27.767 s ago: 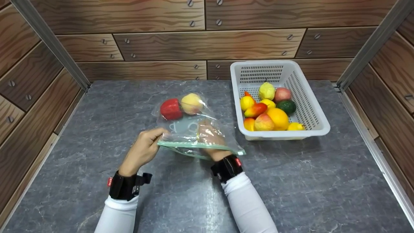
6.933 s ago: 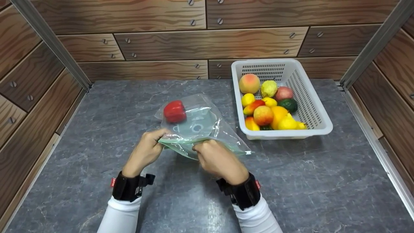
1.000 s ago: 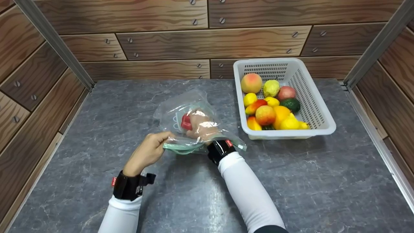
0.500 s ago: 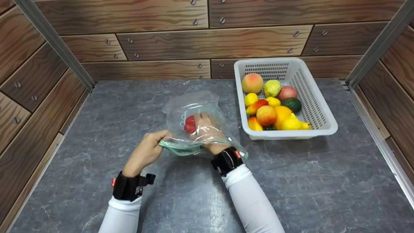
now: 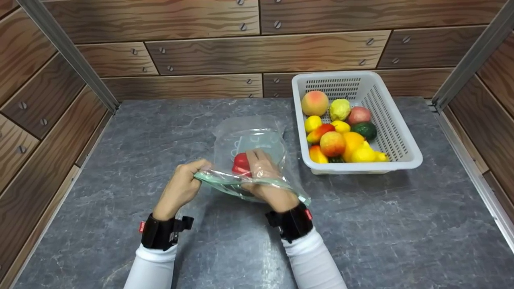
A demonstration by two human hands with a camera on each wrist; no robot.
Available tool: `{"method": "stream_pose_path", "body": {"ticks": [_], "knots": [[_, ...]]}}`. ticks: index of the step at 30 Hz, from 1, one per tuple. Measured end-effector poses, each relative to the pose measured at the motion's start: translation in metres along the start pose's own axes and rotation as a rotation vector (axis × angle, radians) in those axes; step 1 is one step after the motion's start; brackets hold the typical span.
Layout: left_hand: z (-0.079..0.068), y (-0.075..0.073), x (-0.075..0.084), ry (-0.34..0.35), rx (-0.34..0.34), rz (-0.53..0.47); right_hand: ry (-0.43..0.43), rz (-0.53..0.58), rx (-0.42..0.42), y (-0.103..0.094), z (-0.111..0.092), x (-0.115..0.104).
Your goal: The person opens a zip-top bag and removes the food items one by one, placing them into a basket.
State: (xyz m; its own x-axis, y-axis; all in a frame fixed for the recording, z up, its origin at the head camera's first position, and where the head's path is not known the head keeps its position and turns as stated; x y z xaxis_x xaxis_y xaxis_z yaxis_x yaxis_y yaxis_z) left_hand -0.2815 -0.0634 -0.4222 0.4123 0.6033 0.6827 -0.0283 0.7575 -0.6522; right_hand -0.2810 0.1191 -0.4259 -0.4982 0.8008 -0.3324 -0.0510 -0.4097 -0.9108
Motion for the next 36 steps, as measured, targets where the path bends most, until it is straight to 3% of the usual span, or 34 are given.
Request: {"method": "stream_pose_path", "body": {"ticks": [2, 3, 5, 10, 13, 16, 18, 20, 23, 25, 36], "knots": [[0.0, 0.002, 0.0, 0.002, -0.001, -0.002, -0.024, 0.01, -0.004, -0.003, -0.004, -0.002], [0.0, 0.003, 0.0, 0.004, 0.002, -0.001, -0.005, 0.117, 0.015, -0.005, -0.004, 0.0], [0.0, 0.003, 0.001, 0.016, 0.022, 0.016, -0.031, 0.153, 0.009, -0.007, -0.007, -0.004], [0.0, 0.003, 0.002, 0.041, 0.073, 0.033, -0.069, 0.138, -0.045, -0.008, -0.012, -0.015], [-0.001, 0.001, 0.002, 0.046, 0.117, 0.034, -0.13, 0.028, -0.044, -0.007, -0.016, -0.026], [-0.001, -0.003, 0.0, 0.033, 0.157, 0.051, -0.248, -0.224, -0.005, -0.007, -0.021, -0.038], [-0.001, -0.004, -0.001, 0.018, 0.169, 0.056, -0.264, -0.275, 0.002, -0.007, -0.023, -0.041], [0.0, -0.003, -0.001, 0.021, 0.177, 0.07, -0.255, -0.236, -0.03, -0.007, -0.023, -0.041], [-0.001, 0.0, -0.001, 0.036, 0.185, 0.083, -0.18, -0.01, -0.086, -0.011, -0.021, -0.037], [-0.001, 0.001, 0.0, 0.045, 0.192, 0.093, -0.167, 0.047, -0.1, -0.015, -0.022, -0.038], [-0.002, -0.009, -0.006, 0.06, 0.237, 0.077, -0.118, 0.137, -0.034, -0.049, -0.028, -0.033]]}}
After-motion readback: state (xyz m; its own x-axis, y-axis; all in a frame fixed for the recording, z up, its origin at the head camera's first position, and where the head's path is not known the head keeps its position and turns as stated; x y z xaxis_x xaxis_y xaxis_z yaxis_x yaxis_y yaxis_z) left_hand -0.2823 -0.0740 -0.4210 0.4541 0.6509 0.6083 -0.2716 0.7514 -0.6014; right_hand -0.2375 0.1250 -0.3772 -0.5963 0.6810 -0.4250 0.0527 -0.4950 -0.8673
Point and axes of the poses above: each hand's wrist, its own z-axis towards the middle knuckle, its own y-axis out of the palm, x = y × z, the point moved 9 cm from there along z, towards the middle knuckle, and after that the axes turned 2 degrees about -y, right-handed, at the moved point
